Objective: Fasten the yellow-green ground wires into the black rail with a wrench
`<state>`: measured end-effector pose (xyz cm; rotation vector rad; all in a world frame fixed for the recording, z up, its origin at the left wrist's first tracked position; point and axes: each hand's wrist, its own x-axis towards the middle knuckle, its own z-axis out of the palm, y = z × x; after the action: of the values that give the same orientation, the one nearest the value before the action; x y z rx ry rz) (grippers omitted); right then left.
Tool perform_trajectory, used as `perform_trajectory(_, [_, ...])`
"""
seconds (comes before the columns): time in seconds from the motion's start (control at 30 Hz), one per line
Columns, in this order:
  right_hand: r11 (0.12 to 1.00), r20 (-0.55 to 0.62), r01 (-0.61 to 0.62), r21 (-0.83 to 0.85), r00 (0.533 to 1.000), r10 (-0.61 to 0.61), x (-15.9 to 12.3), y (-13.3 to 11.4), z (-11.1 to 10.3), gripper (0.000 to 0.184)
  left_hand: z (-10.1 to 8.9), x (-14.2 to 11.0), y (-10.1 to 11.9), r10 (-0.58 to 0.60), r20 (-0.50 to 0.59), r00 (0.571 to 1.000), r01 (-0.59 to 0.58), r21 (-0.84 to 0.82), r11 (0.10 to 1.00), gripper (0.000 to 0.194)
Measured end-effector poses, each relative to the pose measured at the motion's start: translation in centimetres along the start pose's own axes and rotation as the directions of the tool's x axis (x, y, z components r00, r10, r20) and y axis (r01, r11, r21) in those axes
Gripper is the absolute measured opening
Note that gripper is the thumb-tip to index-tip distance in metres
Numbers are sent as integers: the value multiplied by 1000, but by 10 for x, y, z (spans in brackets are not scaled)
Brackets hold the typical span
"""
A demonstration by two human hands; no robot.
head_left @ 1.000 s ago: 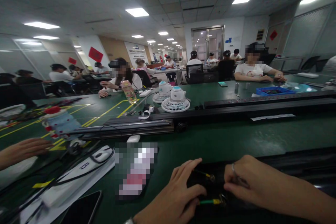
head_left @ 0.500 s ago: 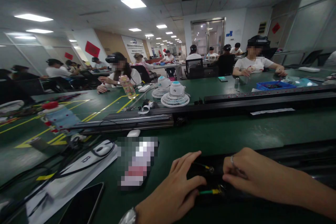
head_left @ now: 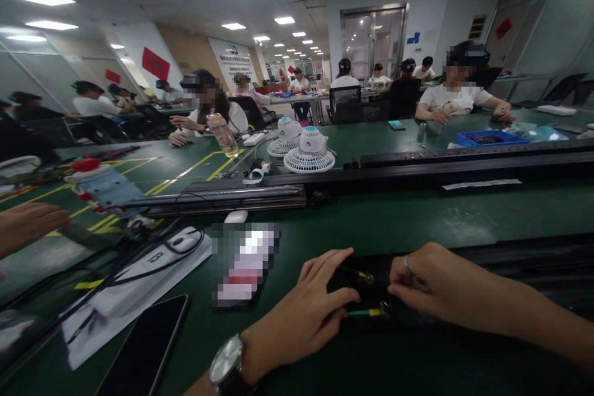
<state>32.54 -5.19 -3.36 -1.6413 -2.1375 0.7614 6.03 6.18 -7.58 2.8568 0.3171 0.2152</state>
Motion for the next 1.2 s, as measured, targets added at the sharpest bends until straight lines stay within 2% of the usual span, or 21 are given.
perform_trajectory(0.6, [1000,15,23,3,1000,-23,-5,6,-1,21,5,0,-1,21,-32,999,-22,-40,999,42])
perform_trajectory(0.87, [998,48,34,-54,998,-31,-5,9,-2,21,4,3,0,23,7,1000,-23,-45,999,39])
perform_trajectory(1.2, [996,72,27,-84,997,-21,-4,7,-5,20,4,4,0,33,6,999,-32,-43,999,37])
